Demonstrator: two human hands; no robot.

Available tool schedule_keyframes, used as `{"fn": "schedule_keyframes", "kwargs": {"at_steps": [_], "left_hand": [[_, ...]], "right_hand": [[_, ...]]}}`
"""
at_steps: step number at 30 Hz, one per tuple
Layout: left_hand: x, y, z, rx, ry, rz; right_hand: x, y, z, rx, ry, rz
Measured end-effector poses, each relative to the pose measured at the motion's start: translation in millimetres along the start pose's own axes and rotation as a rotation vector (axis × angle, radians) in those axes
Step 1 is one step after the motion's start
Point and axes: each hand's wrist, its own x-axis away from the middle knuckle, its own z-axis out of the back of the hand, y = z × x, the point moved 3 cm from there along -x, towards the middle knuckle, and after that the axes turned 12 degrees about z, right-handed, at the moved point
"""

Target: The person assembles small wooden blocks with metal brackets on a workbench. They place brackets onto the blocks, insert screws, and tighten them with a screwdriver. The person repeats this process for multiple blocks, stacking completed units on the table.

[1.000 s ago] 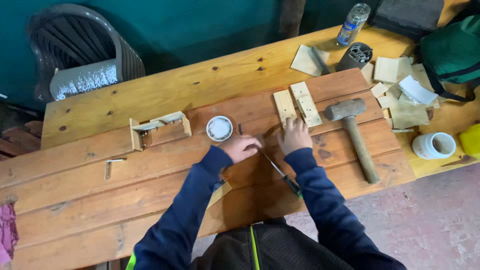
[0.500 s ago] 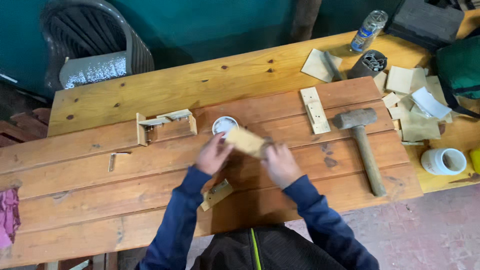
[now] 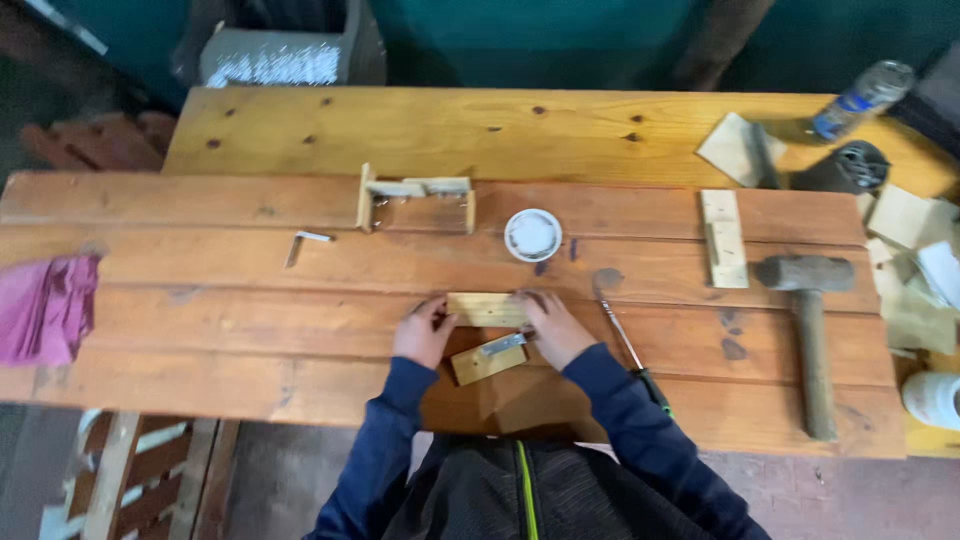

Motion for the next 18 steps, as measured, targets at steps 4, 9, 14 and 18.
{"fn": "schedule_keyframes", "kwargs": {"at_steps": [4, 9, 14, 18], "left_hand": [[49, 44, 42, -0.163, 0.061, -0.044], [112, 72, 81, -0.274, -0.107, -0.021], [130, 41, 32, -0.539, -0.081, -0.225], [126, 38, 29, -0.47, -0.117, -0.248]], "right_hand": [[-4, -18, 46, -0.071, -0.134, -0.069], [2, -35, 85, -0.159, -0.043, -0.229], [1, -50, 64, -0.188, -0.106, -0.22], [8, -40, 49, -0.24, -0.044, -0.254]]}}
